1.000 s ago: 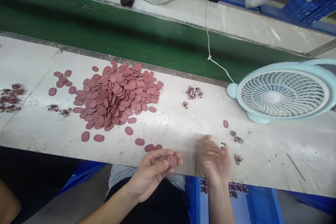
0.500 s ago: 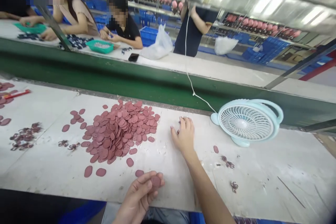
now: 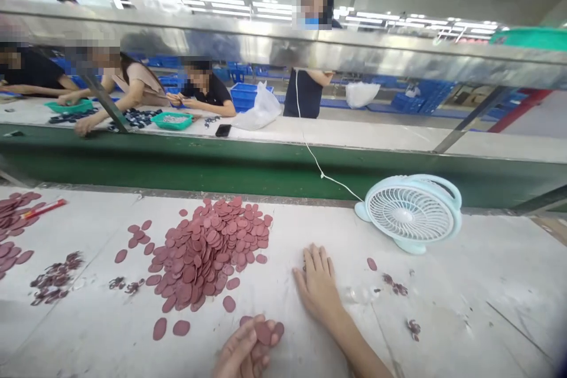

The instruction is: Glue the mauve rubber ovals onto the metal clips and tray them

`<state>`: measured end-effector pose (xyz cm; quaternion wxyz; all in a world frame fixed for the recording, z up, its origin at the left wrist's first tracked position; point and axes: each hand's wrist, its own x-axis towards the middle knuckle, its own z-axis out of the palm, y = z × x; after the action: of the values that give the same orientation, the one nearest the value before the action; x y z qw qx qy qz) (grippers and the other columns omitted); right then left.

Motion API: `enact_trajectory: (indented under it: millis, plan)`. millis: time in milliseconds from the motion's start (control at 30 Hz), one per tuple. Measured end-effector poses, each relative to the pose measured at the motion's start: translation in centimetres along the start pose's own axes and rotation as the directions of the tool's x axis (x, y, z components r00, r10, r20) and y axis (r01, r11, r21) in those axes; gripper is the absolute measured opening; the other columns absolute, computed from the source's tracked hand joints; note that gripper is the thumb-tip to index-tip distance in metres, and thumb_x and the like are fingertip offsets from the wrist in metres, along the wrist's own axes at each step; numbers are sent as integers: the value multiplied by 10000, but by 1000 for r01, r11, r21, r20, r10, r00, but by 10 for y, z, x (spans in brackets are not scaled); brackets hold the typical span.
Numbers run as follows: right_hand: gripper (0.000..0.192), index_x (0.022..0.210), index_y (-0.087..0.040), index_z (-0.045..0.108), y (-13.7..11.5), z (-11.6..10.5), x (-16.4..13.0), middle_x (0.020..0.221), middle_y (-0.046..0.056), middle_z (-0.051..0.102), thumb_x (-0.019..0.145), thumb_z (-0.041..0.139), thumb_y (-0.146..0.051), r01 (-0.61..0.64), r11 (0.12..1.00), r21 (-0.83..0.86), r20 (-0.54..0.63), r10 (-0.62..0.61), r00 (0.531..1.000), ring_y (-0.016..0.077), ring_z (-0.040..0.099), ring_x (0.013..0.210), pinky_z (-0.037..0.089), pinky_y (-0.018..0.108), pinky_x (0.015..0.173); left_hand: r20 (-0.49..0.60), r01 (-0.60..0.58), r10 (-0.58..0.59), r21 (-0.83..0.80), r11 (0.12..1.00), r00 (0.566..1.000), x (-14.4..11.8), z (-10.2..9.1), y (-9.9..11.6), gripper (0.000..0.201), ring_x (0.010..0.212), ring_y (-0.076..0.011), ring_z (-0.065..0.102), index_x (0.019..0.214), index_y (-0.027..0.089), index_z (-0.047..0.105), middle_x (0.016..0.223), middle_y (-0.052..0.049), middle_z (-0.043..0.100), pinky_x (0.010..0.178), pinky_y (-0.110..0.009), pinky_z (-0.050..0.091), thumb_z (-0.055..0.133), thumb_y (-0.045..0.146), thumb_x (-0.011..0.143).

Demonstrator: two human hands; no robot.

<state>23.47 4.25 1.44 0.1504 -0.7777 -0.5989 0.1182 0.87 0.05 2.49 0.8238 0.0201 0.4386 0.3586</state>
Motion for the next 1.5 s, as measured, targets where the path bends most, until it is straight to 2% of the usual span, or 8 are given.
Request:
enact_trajectory:
  millis: [200,367,533,733,967,1100,1233,1500]
  plan:
    - [436,1374,-153,544,16,-56,-49,1398,161,574,1056,321,-350,49,987,155,-85,-36,996,257,534,1314,445,413,1089,-3,-27,28,49,998,1000,-18,10,4,331,890,-253,786,1005,138,758,1061,-136,802,625,-214,619,887,215,710]
    - [233,1027,-216,685,22,-61,-71,927,64,692,1018,473,-313,-2,990,138,120,-15,993,233,691,827,558,379,761,-9,-28,29,81,996,1000,-23,18,1,303,941,-256,778,996,149,775,1095,-135,796,631,-189,611,881,212,720]
    - [435,1282,-221,613,19,-46,-70,1155,117,642,905,502,-33,195,979,61,177,-203,963,261,662,1007,570,390,839,44,-8,3,115,993,999,-26,28,-7,304,956,-248,767,1023,157,778,1129,-133,781,648,-196,603,862,258,750]
    - [402,1104,-205,671,31,-50,-60,1251,103,627,842,512,56,501,865,-29,303,-470,829,273,615,1114,571,378,902,79,28,-39,134,991,996,-27,25,-13,252,959,-231,756,1051,169,772,1107,-124,775,665,-197,589,810,244,813]
    - [96,957,-211,660,35,-71,-77,860,37,672,964,581,-266,39,978,206,270,-95,958,203,661,712,551,330,664,171,-26,8,104,994,985,-28,26,-20,214,1029,-222,736,1055,188,769,1151,-123,765,738,-198,579,778,209,842]
    - [236,1109,-258,707,14,-89,-101,937,35,714,907,692,-380,-288,616,733,327,52,943,175,666,752,563,273,661,203,-61,34,130,990,979,-27,32,-26,227,1002,-234,743,1034,211,775,1144,-100,772,744,-231,588,806,198,809]
    - [143,970,-243,765,-10,-95,-116,949,58,745,883,729,-350,-450,262,853,460,25,887,175,701,779,579,260,683,242,-98,44,219,971,969,-26,40,-30,260,948,-222,740,1029,222,775,1179,-96,763,665,-230,589,830,194,776]
    - [166,899,-208,772,-22,-89,-113,739,29,738,859,753,-368,-496,223,840,495,61,867,152,678,673,565,249,654,262,-135,45,333,933,964,-28,47,-31,220,827,-205,737,950,180,784,1072,-108,786,659,-257,581,850,167,740]
